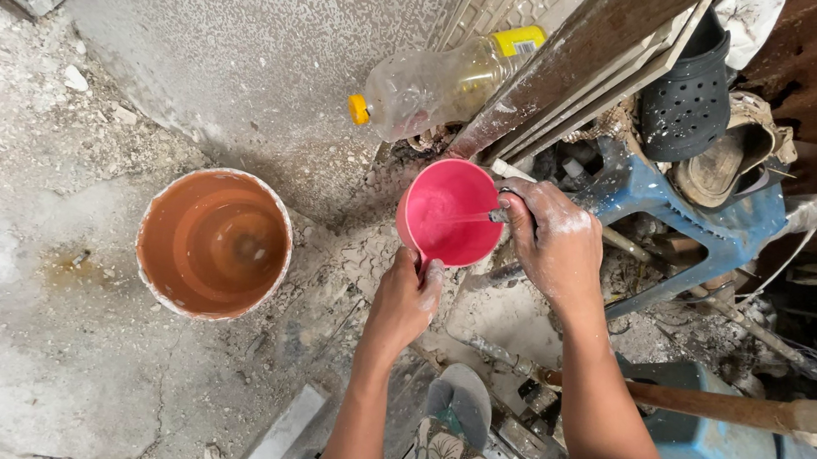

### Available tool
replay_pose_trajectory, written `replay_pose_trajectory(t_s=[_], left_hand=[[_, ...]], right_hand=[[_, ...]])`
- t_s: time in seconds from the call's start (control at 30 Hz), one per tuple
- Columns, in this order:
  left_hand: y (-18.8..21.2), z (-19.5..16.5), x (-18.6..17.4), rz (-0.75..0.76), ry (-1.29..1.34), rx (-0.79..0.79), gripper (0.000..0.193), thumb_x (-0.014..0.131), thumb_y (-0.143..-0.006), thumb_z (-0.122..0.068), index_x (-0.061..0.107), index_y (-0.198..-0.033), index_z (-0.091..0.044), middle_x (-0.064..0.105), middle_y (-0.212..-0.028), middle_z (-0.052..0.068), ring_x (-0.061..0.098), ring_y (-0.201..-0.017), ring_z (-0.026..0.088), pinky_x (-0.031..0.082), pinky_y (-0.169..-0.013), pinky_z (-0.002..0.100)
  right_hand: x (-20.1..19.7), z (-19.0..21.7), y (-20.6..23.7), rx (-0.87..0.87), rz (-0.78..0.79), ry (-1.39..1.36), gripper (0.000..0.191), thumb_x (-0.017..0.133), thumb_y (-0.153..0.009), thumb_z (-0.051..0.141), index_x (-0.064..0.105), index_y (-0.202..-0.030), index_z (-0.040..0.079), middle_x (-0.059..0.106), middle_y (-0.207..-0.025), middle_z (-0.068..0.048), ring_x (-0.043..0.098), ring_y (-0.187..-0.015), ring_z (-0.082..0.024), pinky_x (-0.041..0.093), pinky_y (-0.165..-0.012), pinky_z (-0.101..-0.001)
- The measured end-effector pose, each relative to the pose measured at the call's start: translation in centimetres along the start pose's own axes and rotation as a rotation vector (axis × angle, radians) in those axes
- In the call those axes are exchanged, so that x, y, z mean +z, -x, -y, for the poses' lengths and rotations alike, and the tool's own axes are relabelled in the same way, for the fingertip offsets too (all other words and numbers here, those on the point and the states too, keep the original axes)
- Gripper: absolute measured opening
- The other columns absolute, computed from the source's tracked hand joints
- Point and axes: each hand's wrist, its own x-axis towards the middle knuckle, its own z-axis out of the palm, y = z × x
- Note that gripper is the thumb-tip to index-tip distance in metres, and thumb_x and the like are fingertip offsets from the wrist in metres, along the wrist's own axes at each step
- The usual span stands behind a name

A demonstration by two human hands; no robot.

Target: The person breaks up hardened plaster chunks inside a terracotta bowl, carries the bowl to a water tap, fills a pink plastic cup with water and pours it into the bowl, then scoops gypsum casting powder from a plastic-lined bag into the bowl and mixes it by hand into a slurry.

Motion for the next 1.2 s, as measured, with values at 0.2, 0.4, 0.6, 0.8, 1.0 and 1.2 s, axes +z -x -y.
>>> replay_pose_trajectory(t_s=[0.2, 0.4, 0.6, 0.8, 1.0, 1.2], left_hand=[[0.1, 0.1, -0.2, -0.031, -0.007, -0.005, 0.031, 0.058, -0.099, -0.028, 0.054, -0.104, 0.002, 0.071, -0.084, 0.023, 0.073, -0.076, 0.038, 0.054, -0.068, 0.047], [0.0, 0.3, -0.3, 0.003, -0.016, -0.089, 0.031, 0.056, -0.100, -0.029, 0.053, -0.104, 0.002, 0.070, -0.079, 0.024, 0.074, -0.073, 0.038, 0.054, -0.068, 0.047], [-0.4, 1.2, 0.1, -0.002, 0.068, -0.055, 0.029, 0.055, -0.100, -0.027, 0.053, -0.104, 0.002, 0.068, -0.074, 0.020, 0.071, -0.065, 0.033, 0.054, -0.064, 0.045], [-1.3, 2.8, 0.6, -0.029, 0.110, -0.096, 0.027, 0.054, -0.100, -0.025, 0.059, -0.100, 0.002, 0.068, -0.072, 0.016, 0.068, -0.062, 0.026, 0.052, -0.063, 0.044], [-1.6, 3.7, 0.8, -0.070, 0.108, -0.083, 0.029, 0.056, -0.099, -0.025, 0.062, -0.096, 0.003, 0.068, -0.069, 0.014, 0.068, -0.060, 0.024, 0.052, -0.063, 0.042], [-1.6, 3.4, 0.6, -0.063, 0.095, -0.089, 0.029, 0.055, -0.099, -0.025, 0.062, -0.098, 0.002, 0.068, -0.068, 0.014, 0.068, -0.060, 0.024, 0.051, -0.062, 0.042]], right_hand=[[0.0, 0.1, -0.1, 0.005, -0.001, 0.009, 0.017, 0.069, -0.102, 0.021, 0.074, -0.108, 0.006, 0.071, -0.094, -0.013, 0.069, -0.080, -0.035, 0.053, -0.066, -0.0410], [0.1, 0.1, 0.0, 0.009, -0.006, 0.004, 0.017, 0.069, -0.102, 0.021, 0.074, -0.109, 0.007, 0.072, -0.096, -0.013, 0.069, -0.081, -0.035, 0.054, -0.067, -0.0410], [0.2, 0.0, 0.1, 0.010, -0.009, 0.011, 0.017, 0.070, -0.102, 0.021, 0.074, -0.109, 0.007, 0.072, -0.096, -0.013, 0.069, -0.081, -0.035, 0.053, -0.066, -0.0412], [0.2, -0.1, 0.2, 0.026, 0.001, 0.025, 0.017, 0.071, -0.101, 0.021, 0.074, -0.109, 0.007, 0.071, -0.093, -0.013, 0.069, -0.078, -0.034, 0.053, -0.065, -0.0414], [0.2, -0.1, 0.2, 0.010, -0.011, 0.017, 0.016, 0.071, -0.101, 0.021, 0.074, -0.108, 0.007, 0.072, -0.094, -0.012, 0.069, -0.079, -0.033, 0.053, -0.065, -0.0407], [0.3, -0.1, 0.2, 0.001, -0.019, 0.018, 0.016, 0.071, -0.101, 0.021, 0.074, -0.108, 0.007, 0.072, -0.095, -0.012, 0.069, -0.080, -0.034, 0.053, -0.066, -0.0411]])
